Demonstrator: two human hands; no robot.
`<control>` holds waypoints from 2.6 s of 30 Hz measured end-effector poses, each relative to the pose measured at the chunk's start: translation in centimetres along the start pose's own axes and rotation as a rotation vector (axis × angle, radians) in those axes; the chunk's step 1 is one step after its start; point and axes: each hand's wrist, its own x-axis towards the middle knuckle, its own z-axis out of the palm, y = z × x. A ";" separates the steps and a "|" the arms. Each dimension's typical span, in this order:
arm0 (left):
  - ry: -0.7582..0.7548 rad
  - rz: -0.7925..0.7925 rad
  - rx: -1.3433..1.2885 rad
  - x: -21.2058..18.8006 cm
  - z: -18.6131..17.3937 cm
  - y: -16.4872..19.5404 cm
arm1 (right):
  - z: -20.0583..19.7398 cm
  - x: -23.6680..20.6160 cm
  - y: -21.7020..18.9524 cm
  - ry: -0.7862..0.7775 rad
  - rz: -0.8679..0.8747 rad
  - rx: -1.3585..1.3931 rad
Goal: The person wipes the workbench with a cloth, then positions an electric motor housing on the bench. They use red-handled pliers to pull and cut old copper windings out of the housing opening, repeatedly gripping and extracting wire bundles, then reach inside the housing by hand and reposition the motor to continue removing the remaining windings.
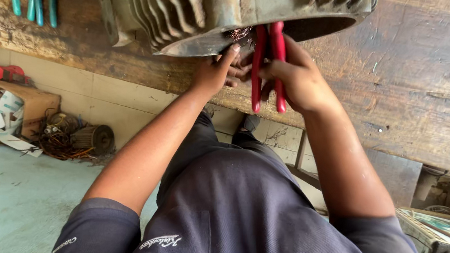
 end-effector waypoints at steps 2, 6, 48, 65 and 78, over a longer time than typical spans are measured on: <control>-0.024 -0.007 -0.011 0.1 0.0 -0.1 | -0.9 -1.5 0.4 -0.007 0.144 0.093; 0.000 0.023 -0.017 0.3 0.0 -0.6 | 0.1 -0.9 1.1 -0.035 0.148 0.231; -0.126 0.049 -0.213 1.8 -3.2 -9.4 | 5.0 4.2 5.8 0.125 0.031 0.092; -0.246 0.032 -0.898 1.6 -5.5 -11.9 | 3.1 9.7 6.1 -0.235 0.233 -0.551; -0.392 0.157 -0.899 1.5 -2.8 -4.0 | 5.4 3.0 9.0 0.013 0.010 0.263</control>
